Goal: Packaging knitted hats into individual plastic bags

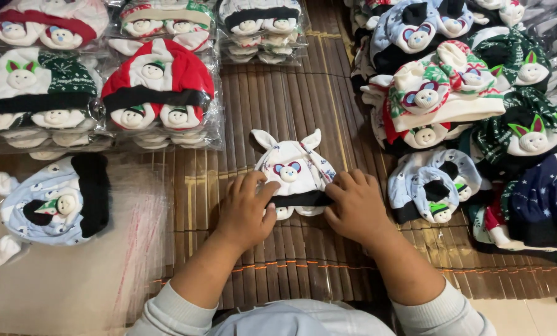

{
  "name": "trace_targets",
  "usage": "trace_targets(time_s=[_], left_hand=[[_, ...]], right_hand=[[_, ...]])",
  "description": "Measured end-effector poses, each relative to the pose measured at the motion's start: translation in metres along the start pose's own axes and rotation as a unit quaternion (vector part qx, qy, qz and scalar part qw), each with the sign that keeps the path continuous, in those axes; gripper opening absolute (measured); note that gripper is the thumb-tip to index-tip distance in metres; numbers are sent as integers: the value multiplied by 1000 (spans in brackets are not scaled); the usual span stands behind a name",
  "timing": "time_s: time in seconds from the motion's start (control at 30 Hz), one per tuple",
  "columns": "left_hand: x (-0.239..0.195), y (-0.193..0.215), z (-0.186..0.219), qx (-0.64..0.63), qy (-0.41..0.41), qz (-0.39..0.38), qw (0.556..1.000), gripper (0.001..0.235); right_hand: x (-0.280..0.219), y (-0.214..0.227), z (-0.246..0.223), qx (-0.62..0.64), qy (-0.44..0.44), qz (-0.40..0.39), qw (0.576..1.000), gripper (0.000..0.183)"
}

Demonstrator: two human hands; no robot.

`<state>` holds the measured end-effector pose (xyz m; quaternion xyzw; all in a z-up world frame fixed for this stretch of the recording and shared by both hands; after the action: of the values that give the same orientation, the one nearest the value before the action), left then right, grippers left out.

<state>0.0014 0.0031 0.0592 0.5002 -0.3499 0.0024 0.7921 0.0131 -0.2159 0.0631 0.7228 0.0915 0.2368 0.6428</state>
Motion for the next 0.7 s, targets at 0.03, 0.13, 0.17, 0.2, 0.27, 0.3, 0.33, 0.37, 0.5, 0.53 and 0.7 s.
trace_targets(time_s=[0.03, 0.13, 0.17, 0.2, 0.27, 0.3, 0.33, 0.37, 0.5, 0.53, 0.7], left_hand=[[4, -8, -2, 0, 0, 1, 1000, 33], [18, -23, -5, -17, 34, 25, 999, 31], [28, -24, 0, -19, 10, 31, 999, 34], [37, -24, 6, -22, -14, 37, 999, 37], [39, -41, 2, 2, -4, 21, 1000, 45], [42, -50, -1, 27, 5, 5, 1000, 55], [42, -53, -2, 27, 3, 7, 1000, 55], [39, -56, -4, 47, 12, -2, 999, 57], [29, -73, -12, 91, 29, -13, 995, 66], [28, -73, -12, 92, 28, -15, 995, 66], [27, -74, -14, 86, 34, -9, 996, 67]], right_hand=[[5, 1, 0, -1, 0, 1, 1000, 29], [20, 16, -13, 14, 37, 61, 997, 26], [28, 29, -28, 52, 74, 107, 990, 25], [35, 43, -42, 89, 111, 151, 978, 27], [49, 24, -47, 98, 131, 178, 970, 27], [57, 17, -50, 106, 151, 207, 961, 28], [57, 10, -48, 104, 151, 209, 961, 28], [58, -2, -45, 89, 120, 185, 971, 36], [55, -34, -28, 60, 28, 46, 997, 56], [55, -32, -29, 62, 28, 46, 997, 56], [56, -41, -23, 65, -11, -31, 997, 63]])
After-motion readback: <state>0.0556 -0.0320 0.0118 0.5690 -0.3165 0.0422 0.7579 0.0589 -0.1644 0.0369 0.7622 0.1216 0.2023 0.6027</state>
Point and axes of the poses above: each hand's wrist, its own x-axis towards the middle knuckle, its own y-axis out of the back of the hand, z = x × y, the point moved 6 cm from there along x, towards the middle knuckle, and after that the axes turned 3 degrees about x, right-handed, at the moved point
